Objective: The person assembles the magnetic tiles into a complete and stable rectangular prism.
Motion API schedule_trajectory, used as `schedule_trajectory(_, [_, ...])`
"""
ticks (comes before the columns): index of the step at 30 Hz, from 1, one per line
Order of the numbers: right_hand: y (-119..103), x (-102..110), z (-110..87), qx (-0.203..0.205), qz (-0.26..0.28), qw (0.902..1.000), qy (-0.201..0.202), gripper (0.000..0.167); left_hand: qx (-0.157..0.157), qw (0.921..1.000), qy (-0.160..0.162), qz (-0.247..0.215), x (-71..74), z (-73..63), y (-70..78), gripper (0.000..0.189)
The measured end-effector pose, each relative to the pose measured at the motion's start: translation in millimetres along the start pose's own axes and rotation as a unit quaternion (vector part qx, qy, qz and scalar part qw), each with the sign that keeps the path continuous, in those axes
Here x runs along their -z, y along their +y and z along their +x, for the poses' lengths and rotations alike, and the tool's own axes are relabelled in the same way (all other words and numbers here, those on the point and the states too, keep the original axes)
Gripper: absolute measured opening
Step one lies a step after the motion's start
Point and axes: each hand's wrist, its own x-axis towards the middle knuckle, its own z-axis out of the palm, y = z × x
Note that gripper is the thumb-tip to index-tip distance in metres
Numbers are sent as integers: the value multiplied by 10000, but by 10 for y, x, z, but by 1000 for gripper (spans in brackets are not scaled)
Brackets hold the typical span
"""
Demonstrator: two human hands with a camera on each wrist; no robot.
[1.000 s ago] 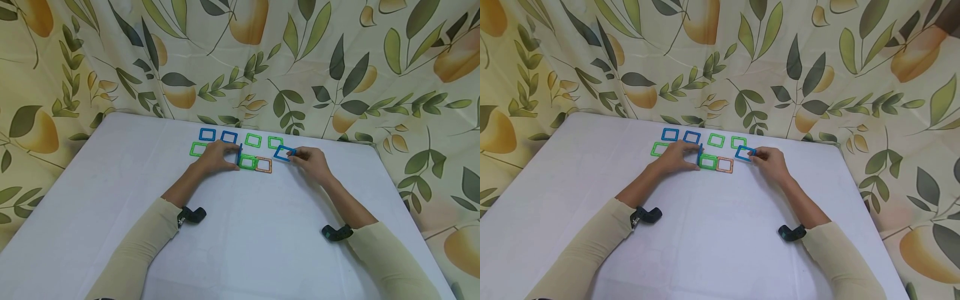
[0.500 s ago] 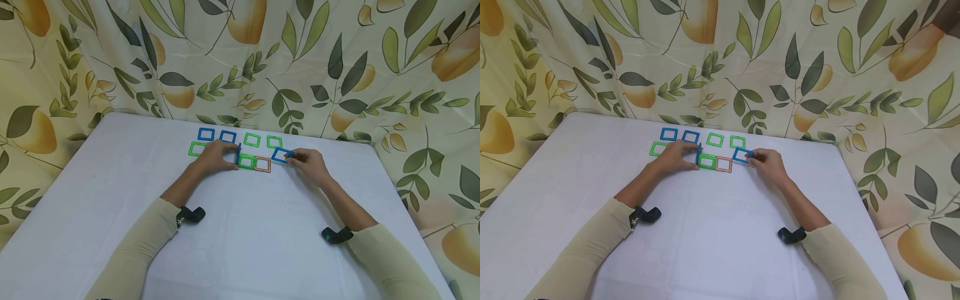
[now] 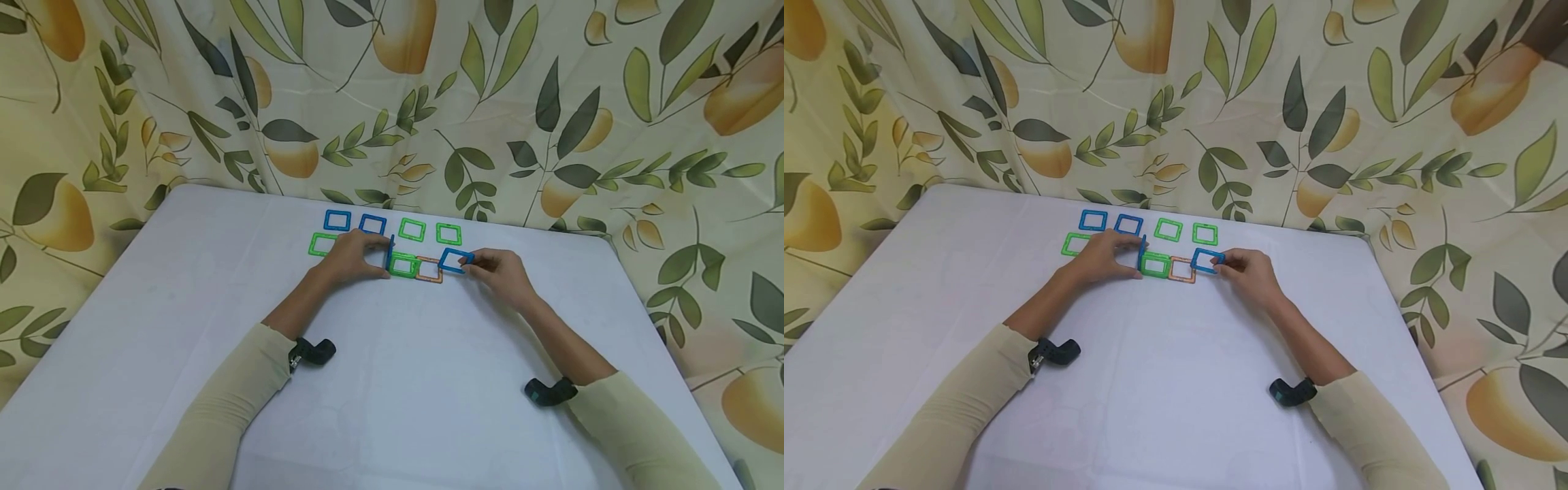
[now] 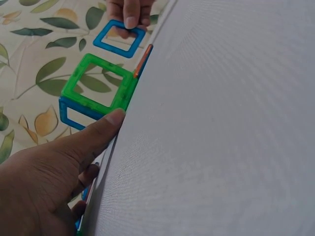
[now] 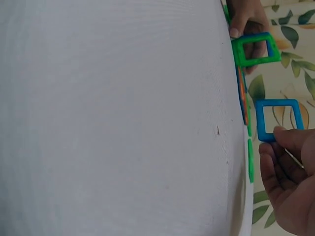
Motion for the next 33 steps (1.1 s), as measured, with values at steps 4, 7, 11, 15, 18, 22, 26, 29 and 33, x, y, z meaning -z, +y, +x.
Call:
schedule_trajectory(4, [-12, -24, -3, 47, -10, 10000, -32, 18, -63, 10000, 8, -32, 5, 4, -3, 72])
schedule_trajectory(7, [-21, -36, -10, 101, -24, 9999, -33, 18, -86, 10000, 20, -35, 7, 10, -7, 73])
schedule_trajectory(11, [-39, -52, -25, 158, -3, 9999, -43, 18, -120, 9999, 34, -32, 16, 15, -7, 73])
schedule_trajectory(15, [-49, -71, -38, 203, 55, 9998, -76, 19, -141, 9999, 28, -46, 20, 16, -1, 72])
schedule_trajectory(18, [-53, -88, -45, 222, 90, 9997, -97, 18, -133, 9999, 22, -33, 18, 14, 2, 72])
schedule_trajectory(22, [-61, -112, -49, 250, 57, 9996, -102, 18, -76, 10000, 16, -7, 13, 12, 0, 72])
schedule_trajectory(26, [-77, -133, -59, 237, 40, 9997, -96, 17, -40, 10000, 11, 11, 2, 9, -6, 72])
schedule_trajectory(29, [-92, -144, -70, 255, 51, 9996, -96, 17, -20, 10000, 22, 10, -5, 5, -6, 72])
schedule_trajectory(33, [-97, -164, -71, 380, 100, 9992, -64, 17, -4, 10000, 23, 8, -5, 3, -5, 72])
